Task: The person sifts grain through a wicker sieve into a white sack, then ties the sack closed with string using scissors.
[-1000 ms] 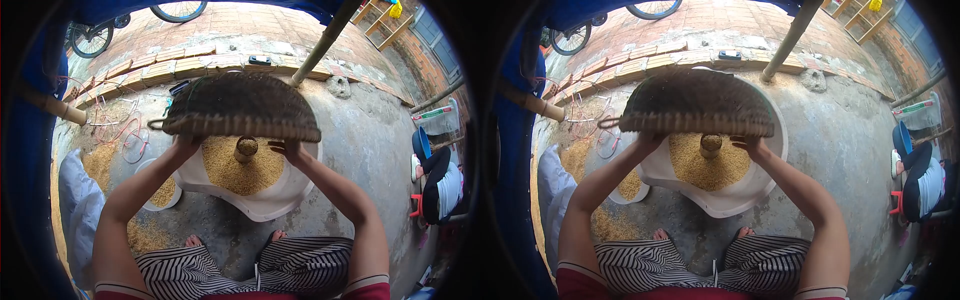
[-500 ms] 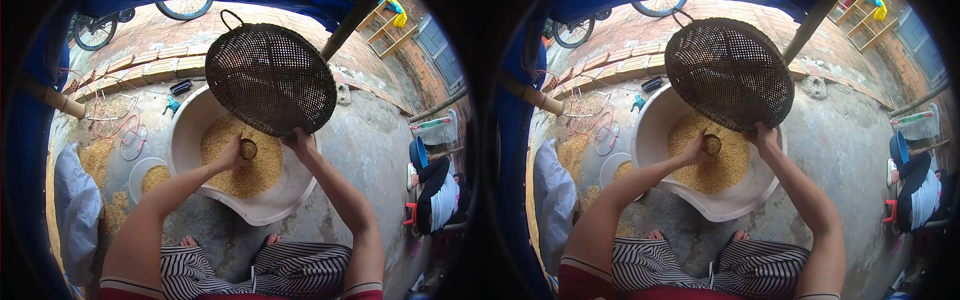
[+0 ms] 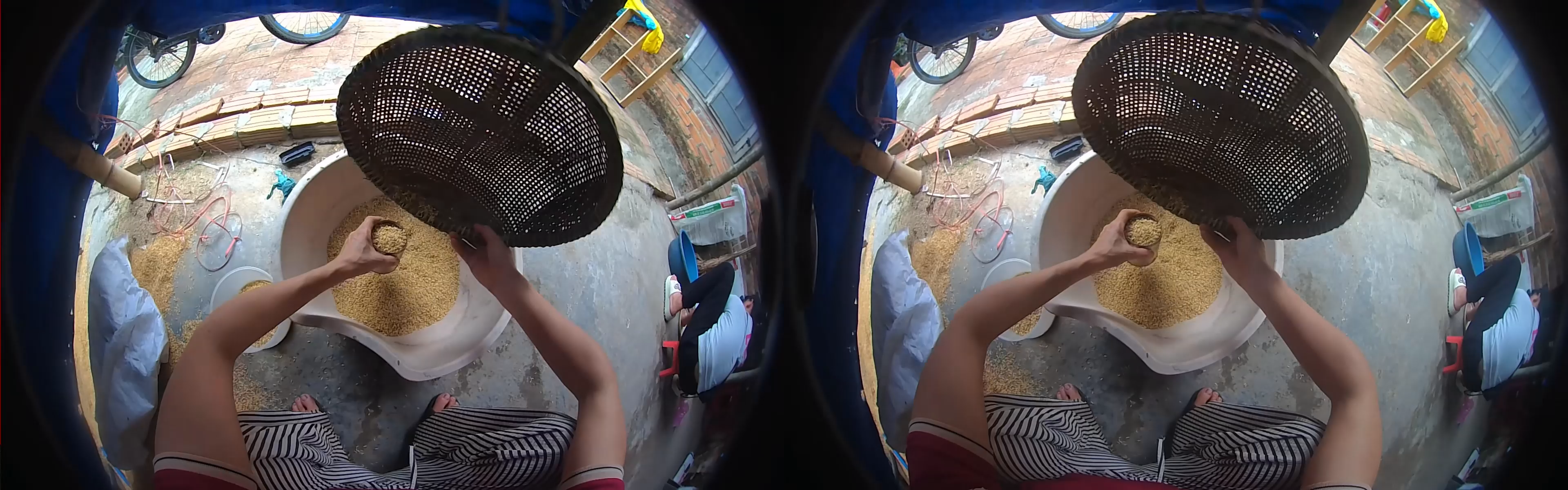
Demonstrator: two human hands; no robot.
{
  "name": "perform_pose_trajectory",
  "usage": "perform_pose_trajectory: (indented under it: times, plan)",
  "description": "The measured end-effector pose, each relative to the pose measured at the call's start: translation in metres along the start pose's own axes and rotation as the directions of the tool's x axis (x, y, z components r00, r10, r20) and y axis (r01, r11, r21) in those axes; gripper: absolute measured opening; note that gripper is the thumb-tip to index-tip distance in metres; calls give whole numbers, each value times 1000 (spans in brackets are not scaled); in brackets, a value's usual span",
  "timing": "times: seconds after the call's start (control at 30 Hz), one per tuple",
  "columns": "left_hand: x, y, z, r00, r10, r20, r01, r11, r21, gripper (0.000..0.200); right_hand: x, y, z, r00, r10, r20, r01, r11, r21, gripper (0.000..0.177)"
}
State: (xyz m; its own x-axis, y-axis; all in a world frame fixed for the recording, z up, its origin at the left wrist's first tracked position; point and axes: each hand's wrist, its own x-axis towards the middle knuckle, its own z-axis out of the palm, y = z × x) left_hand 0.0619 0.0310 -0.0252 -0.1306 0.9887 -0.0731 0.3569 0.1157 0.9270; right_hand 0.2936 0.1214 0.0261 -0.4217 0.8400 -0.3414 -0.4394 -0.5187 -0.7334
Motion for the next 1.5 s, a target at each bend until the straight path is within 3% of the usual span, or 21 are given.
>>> perform_pose_trajectory:
  times: [0.07,0.13,0.17,0.23,0.37,0.47,0.57,0.63,0.7,0.77,0.87,0.9,0.97,1.0,1.03,1.07,1.13,1.27,1.3,1.33,1.5]
  plan:
    - [3,-7,3,997,80,-6,-80,997,-8,78,5,6,-1,999,16,38,-20,996,90,21]
    - [4,8,2,999,48,-3,-48,999,16,77,6,8,9,952,-189,243,268,894,-358,21]
    - [3,15,2,1000,10,0,-10,999,34,77,7,5,13,950,-189,247,271,894,-356,21]
    - [5,26,-3,999,-28,-29,29,998,52,77,-1,-12,33,977,-167,137,192,960,-202,22]
    - [12,35,-15,999,-2,-53,1,1000,-21,79,-10,-16,39,978,-198,68,209,944,-255,22]
    - [13,36,-25,993,64,-96,-65,998,-7,78,-26,-19,53,964,-207,169,242,943,-229,22]
    - [10,34,-29,999,20,-25,-21,999,-35,79,-20,-15,40,956,-276,97,292,919,-265,24]
    - [12,29,-26,999,36,-30,-37,999,-18,78,-11,-3,41,929,-370,18,357,881,-310,25]
    - [7,25,-20,995,32,-96,-20,992,128,78,-7,4,39,936,-352,22,343,893,-292,24]
    - [1,24,-22,993,52,-108,-37,990,137,79,-5,0,37,942,-335,-8,318,901,-297,25]
    - [-6,19,-27,992,109,-63,-96,979,180,79,3,-3,23,921,-386,-44,336,847,-411,25]
    - [-12,22,-33,994,112,-3,-111,991,77,78,5,-4,16,922,-384,-43,334,849,-409,25]
    - [-21,25,-43,991,120,57,-119,993,-26,77,5,-1,2,957,-263,-125,147,808,-570,25]
    - [-24,25,-48,994,51,99,-35,986,-161,77,0,0,4,957,-261,-124,147,810,-568,25]
    - [-27,26,-52,989,-13,149,56,956,-289,77,-6,-1,5,966,-165,-197,22,816,-578,29]
    - [-29,26,-55,989,-16,147,58,956,-287,77,-10,0,7,961,-70,-269,-103,809,-578,32]
    - [-34,27,-60,971,-61,231,148,913,-381,76,-6,9,1,951,32,-307,-195,834,-517,32]
    - [-34,26,-63,970,-3,241,94,926,-365,77,5,31,-21,876,297,-379,-413,868,-275,32]
    - [-35,31,-65,974,48,223,19,958,-285,77,2,34,-24,876,302,-377,-418,865,-277,32]
    - [-37,35,-70,974,96,207,-53,978,-201,78,0,39,-26,865,350,-359,-446,865,-232,33]
    - [-62,76,-125,932,212,293,-152,965,-214,81,-12,66,-34,816,517,-260,-560,818,-132,39]
